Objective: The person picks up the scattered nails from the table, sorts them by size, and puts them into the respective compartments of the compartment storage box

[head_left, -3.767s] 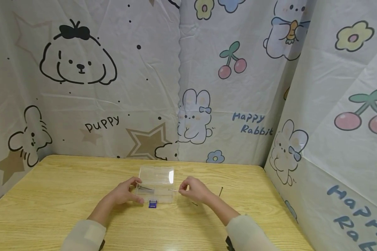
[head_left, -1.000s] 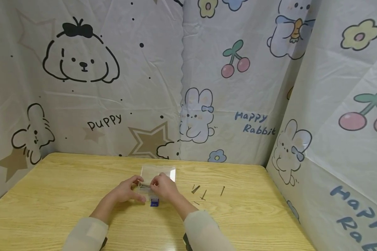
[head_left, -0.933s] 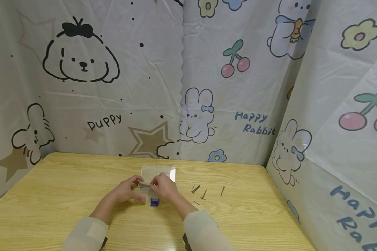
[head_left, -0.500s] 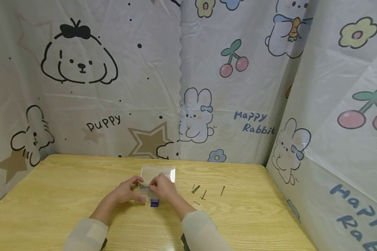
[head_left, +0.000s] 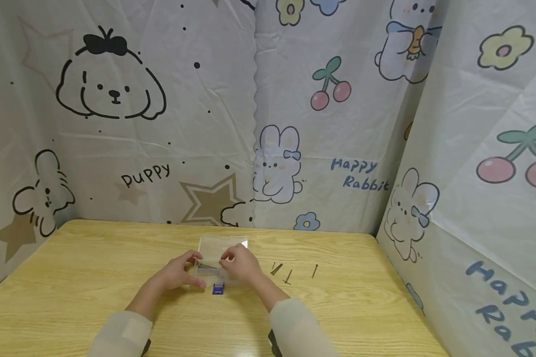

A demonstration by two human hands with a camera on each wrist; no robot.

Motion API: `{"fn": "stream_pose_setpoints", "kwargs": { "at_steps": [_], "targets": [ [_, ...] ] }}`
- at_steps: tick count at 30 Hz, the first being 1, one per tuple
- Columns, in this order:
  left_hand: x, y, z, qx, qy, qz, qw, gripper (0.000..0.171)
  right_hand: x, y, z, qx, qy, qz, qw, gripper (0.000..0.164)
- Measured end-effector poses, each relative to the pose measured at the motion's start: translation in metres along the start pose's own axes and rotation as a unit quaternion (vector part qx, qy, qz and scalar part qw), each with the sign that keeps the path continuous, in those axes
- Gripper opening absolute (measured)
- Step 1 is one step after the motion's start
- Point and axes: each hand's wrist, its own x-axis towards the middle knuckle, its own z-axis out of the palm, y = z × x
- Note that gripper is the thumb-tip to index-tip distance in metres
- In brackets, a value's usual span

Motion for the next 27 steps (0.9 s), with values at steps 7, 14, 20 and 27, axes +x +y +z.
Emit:
{"fn": "stream_pose_setpoints", "kwargs": {
  "at_steps": [7, 14, 20, 27],
  "targets": [
    [0.001, 0.001, 0.002, 0.003, 0.003, -0.008, 1.0000, 0.075, -0.005, 0.017, -0.014, -0.008, -0.020, 0.020, 1.000, 0.017],
    [-0.001, 0.003, 0.000, 0.005, 0.001, 0.002, 1.0000, 0.075, -0.017, 0.035, -0.034, -0.013, -0.015, 0.023, 1.000, 0.016],
    [0.000, 0.003, 0.001, 0.002, 0.000, -0.008, 1.0000, 0.074, -0.029, 0.055, -0.053, -0.010, -0.004, 0.036, 0.999, 0.016],
    [0.000, 0.003, 0.001, -0.002, 0.000, -0.007, 1.0000, 0.074, -0.041, 0.077, -0.070, -0.012, 0.004, 0.067, 0.998, 0.018]
  ]
}}
